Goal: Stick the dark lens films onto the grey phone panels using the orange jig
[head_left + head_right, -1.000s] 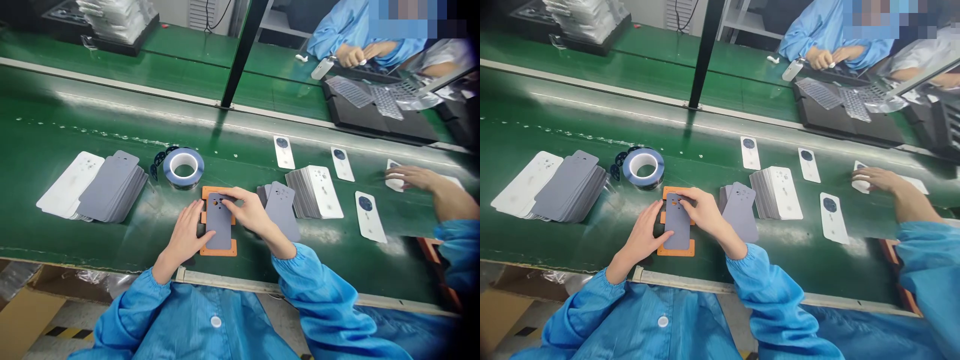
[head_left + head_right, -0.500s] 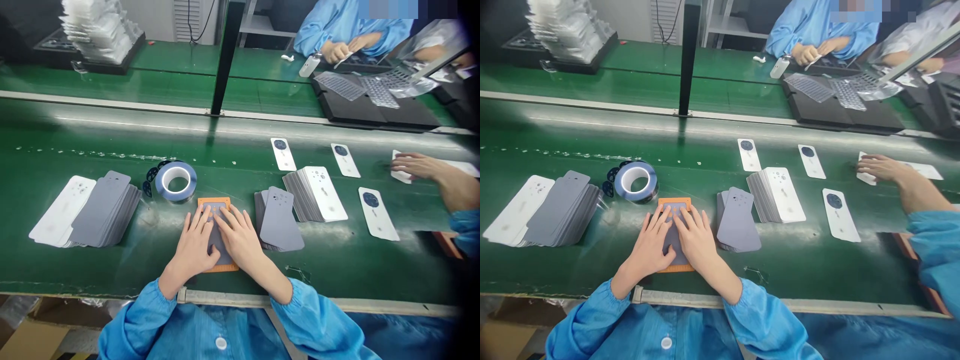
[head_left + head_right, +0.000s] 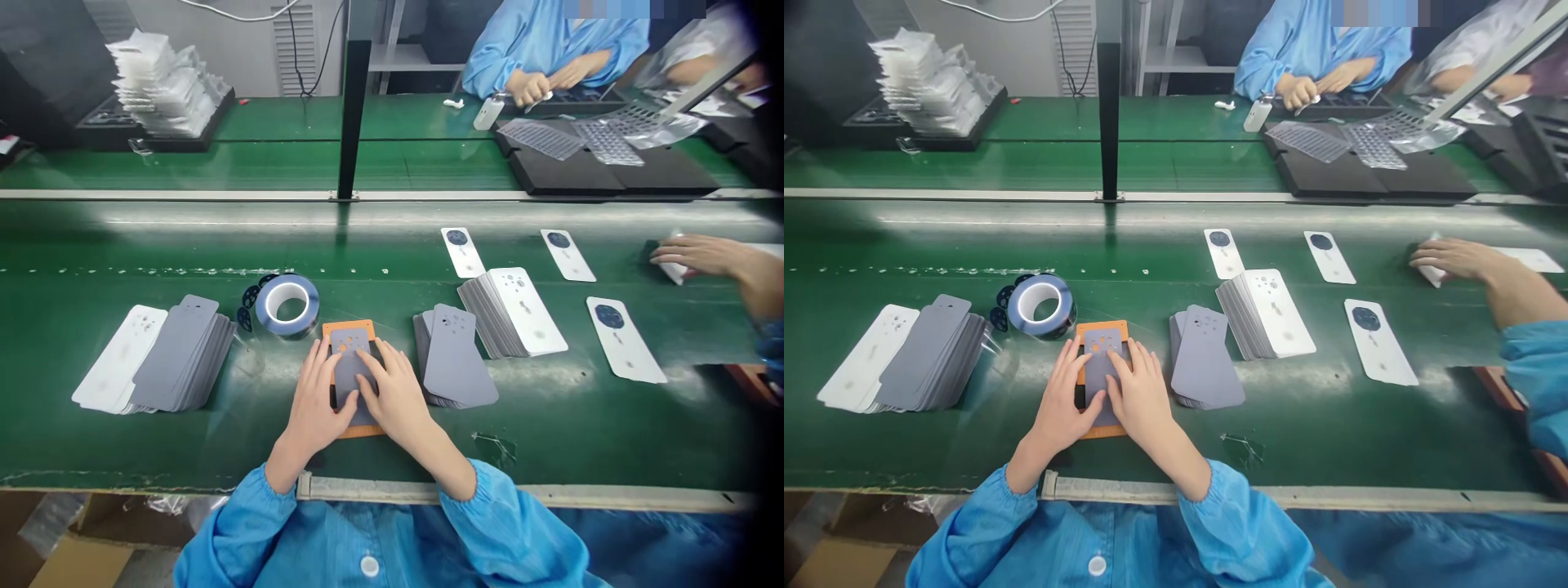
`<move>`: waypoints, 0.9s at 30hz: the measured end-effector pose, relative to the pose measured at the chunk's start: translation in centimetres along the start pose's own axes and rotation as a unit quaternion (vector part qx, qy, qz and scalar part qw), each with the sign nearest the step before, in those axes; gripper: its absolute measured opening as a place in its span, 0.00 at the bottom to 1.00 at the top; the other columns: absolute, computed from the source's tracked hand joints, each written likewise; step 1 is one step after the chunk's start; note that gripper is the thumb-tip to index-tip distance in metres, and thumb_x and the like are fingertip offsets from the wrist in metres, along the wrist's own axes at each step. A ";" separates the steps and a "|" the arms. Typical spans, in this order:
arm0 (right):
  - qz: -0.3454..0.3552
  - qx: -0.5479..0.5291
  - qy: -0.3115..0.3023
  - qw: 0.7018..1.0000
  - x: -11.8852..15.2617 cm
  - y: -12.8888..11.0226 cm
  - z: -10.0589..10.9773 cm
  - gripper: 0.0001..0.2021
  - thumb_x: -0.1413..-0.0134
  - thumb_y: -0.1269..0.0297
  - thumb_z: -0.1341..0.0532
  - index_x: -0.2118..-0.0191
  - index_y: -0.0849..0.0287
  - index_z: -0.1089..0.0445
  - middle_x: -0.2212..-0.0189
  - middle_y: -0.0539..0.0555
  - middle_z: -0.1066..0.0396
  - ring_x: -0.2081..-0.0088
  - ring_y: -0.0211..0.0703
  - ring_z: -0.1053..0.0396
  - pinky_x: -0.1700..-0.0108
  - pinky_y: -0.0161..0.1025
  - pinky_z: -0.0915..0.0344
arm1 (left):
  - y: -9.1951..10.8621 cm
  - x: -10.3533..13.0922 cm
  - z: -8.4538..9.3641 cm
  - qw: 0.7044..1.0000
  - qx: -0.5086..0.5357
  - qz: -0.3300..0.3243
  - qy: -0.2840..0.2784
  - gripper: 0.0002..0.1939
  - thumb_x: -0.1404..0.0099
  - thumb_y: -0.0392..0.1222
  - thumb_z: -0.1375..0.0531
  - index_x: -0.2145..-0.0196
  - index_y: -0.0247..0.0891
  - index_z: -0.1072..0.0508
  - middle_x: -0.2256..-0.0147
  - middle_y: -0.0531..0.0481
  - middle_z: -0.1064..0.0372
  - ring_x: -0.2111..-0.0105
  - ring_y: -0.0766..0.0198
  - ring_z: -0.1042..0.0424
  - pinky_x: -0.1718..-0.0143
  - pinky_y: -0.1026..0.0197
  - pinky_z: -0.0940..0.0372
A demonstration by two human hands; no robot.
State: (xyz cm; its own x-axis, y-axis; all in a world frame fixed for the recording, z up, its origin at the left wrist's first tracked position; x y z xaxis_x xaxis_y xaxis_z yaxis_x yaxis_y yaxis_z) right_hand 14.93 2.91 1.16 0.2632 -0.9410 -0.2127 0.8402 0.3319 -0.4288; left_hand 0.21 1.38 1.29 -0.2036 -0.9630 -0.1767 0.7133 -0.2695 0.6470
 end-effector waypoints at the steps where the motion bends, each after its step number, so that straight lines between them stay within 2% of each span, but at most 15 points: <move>1: -0.008 -0.019 -0.001 1.000 0.3 -0.2 0.1 0.20 0.34 0.65 0.43 0.39 0.54 0.31 0.36 0.66 0.34 0.35 0.66 0.37 0.38 0.69 0.36 | -0.2 0.3 0.4 0.999 0.026 0.021 0.029 0.26 0.30 0.44 0.42 0.37 0.39 0.40 0.29 0.34 0.52 0.28 0.45 0.53 0.32 0.37 0.46; 4: -0.014 -0.093 0.001 0.996 1.2 -1.5 1.2 0.19 0.34 0.63 0.42 0.41 0.56 0.30 0.36 0.66 0.34 0.36 0.65 0.36 0.38 0.67 0.35 | -1.1 1.2 1.6 0.983 0.116 0.105 0.091 0.21 0.27 0.49 0.45 0.40 0.41 0.37 0.36 0.36 0.39 0.37 0.48 0.36 0.41 0.44 0.34; 7: 0.017 -0.212 0.002 0.977 1.7 -3.5 3.2 0.18 0.33 0.64 0.42 0.40 0.53 0.30 0.37 0.62 0.33 0.36 0.57 0.35 0.37 0.58 0.32 | -1.6 1.5 2.3 0.956 0.225 0.163 0.097 0.20 0.25 0.53 0.49 0.41 0.41 0.36 0.47 0.39 0.28 0.53 0.55 0.24 0.55 0.52 0.28; 9: 0.040 -0.283 -0.015 0.958 1.9 -4.5 4.0 0.18 0.33 0.65 0.42 0.40 0.50 0.31 0.40 0.58 0.30 0.38 0.52 0.32 0.38 0.54 0.31 | -1.8 1.3 2.3 0.935 0.289 0.190 0.084 0.22 0.25 0.55 0.48 0.41 0.40 0.36 0.52 0.41 0.24 0.59 0.57 0.23 0.60 0.55 0.28; 11: 0.033 -0.311 -0.030 0.949 1.8 -4.6 4.0 0.17 0.33 0.66 0.42 0.40 0.49 0.30 0.41 0.56 0.28 0.40 0.51 0.30 0.40 0.52 0.29 | -2.1 1.1 2.2 0.917 0.322 0.226 0.069 0.24 0.28 0.55 0.44 0.41 0.39 0.36 0.55 0.43 0.22 0.61 0.56 0.22 0.62 0.56 0.28; 14: -0.013 -0.309 -0.044 0.950 1.4 -3.5 3.2 0.17 0.33 0.66 0.42 0.42 0.50 0.29 0.43 0.57 0.27 0.42 0.52 0.29 0.42 0.52 0.28 | -2.7 1.0 1.9 0.896 0.341 0.277 0.062 0.26 0.32 0.52 0.38 0.42 0.38 0.36 0.59 0.43 0.20 0.63 0.56 0.21 0.63 0.58 0.29; 18: -0.068 -0.323 -0.055 0.942 0.8 -2.0 2.2 0.17 0.35 0.66 0.41 0.43 0.50 0.30 0.43 0.56 0.28 0.43 0.52 0.29 0.42 0.52 0.30 | -3.0 0.9 1.5 0.861 0.415 0.288 0.063 0.26 0.34 0.52 0.36 0.44 0.36 0.35 0.60 0.43 0.20 0.66 0.57 0.20 0.68 0.61 0.29; 20: -0.109 -0.353 -0.060 0.927 0.7 -1.4 1.7 0.18 0.35 0.65 0.40 0.41 0.50 0.32 0.45 0.56 0.26 0.47 0.50 0.26 0.45 0.51 0.28 | -2.9 1.0 1.5 0.842 0.448 0.294 0.065 0.27 0.35 0.52 0.35 0.45 0.37 0.35 0.60 0.43 0.20 0.68 0.57 0.20 0.70 0.61 0.29; 22: -0.155 -0.403 -0.090 0.898 0.9 -1.3 1.0 0.20 0.36 0.63 0.39 0.40 0.50 0.34 0.52 0.56 0.23 0.54 0.48 0.23 0.50 0.49 0.25 | -2.7 1.0 1.5 0.829 0.469 0.299 0.067 0.27 0.36 0.53 0.34 0.45 0.37 0.35 0.61 0.43 0.20 0.69 0.57 0.20 0.71 0.62 0.29; 25: -0.200 -0.467 -0.139 0.850 1.1 -1.3 0.3 0.21 0.39 0.61 0.36 0.41 0.54 0.33 0.64 0.54 0.21 0.61 0.47 0.22 0.57 0.46 0.24 | -2.5 0.8 1.6 0.822 0.482 0.297 0.061 0.26 0.35 0.53 0.34 0.46 0.37 0.35 0.61 0.43 0.20 0.68 0.57 0.20 0.69 0.61 0.29; 27: -0.200 -0.479 -0.134 0.844 0.2 -0.6 0.9 0.20 0.41 0.60 0.35 0.44 0.56 0.30 0.66 0.53 0.21 0.63 0.46 0.22 0.59 0.44 0.25 | -2.7 0.6 2.3 0.841 0.457 0.280 0.072 0.25 0.33 0.51 0.36 0.45 0.37 0.35 0.60 0.43 0.20 0.66 0.57 0.21 0.66 0.59 0.28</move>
State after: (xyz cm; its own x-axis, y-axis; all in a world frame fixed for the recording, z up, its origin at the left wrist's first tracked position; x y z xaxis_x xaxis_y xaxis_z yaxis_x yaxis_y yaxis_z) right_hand 14.89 2.45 2.19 0.2540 -0.9291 0.2690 0.1526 -0.2361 -0.9597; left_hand -3.38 1.52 1.07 0.1232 -0.9458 0.3005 -0.1557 0.2807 0.9471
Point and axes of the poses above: each hand's wrist, its own x-axis away from the middle knuckle, its own z-axis out of the back of the hand, y = z × x, the point moved 6 cm from there along -x, towards the middle knuckle
